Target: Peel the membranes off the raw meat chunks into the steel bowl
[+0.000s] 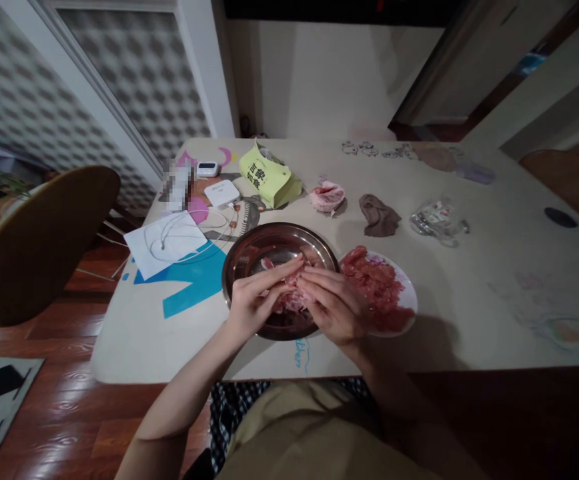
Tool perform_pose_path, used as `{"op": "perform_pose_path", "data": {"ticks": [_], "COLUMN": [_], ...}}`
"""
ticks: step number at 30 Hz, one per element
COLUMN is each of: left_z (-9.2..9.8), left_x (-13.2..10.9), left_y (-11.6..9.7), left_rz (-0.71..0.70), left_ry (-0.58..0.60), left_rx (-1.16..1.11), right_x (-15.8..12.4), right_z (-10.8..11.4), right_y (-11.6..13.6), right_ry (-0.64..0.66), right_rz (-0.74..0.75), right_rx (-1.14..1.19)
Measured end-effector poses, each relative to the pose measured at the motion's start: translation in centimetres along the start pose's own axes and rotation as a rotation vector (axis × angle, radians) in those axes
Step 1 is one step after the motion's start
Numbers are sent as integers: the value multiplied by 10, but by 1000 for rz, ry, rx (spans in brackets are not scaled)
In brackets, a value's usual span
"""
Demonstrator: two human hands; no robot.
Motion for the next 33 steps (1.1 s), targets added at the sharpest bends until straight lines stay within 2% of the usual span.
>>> {"op": "perform_pose_path", "data": {"ticks": [9, 16, 20, 27, 33], "left_z": [1, 1, 2, 2, 3], "left_x": [4, 2, 2, 5, 4], "left_y": [-4, -3, -3, -6, -6], "left_rz": [23, 13, 22, 34, -4], "left_ry": [50, -1, 35, 54, 5], "left_rx": [-65, -24, -13, -27, -21], "right_x": [-10, -10, -5, -6, -4], "right_z": [8, 12, 11, 5, 4], "right_y": [-1, 4, 4, 1, -1], "right_ry": [66, 131, 108, -42, -8], "right_rz": [13, 51, 12, -154, -15], "right_rx": [-76, -80, -59, 23, -31]}}
Point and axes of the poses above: each hand's wrist, its own x-axis towards the middle knuckle, its own z-axis out of the back of the hand, y = z × x, the point moved 1 cm from there along x, towards the middle knuckle, and after that the axes turned 3 degrees about x, right-handed, at the moved point
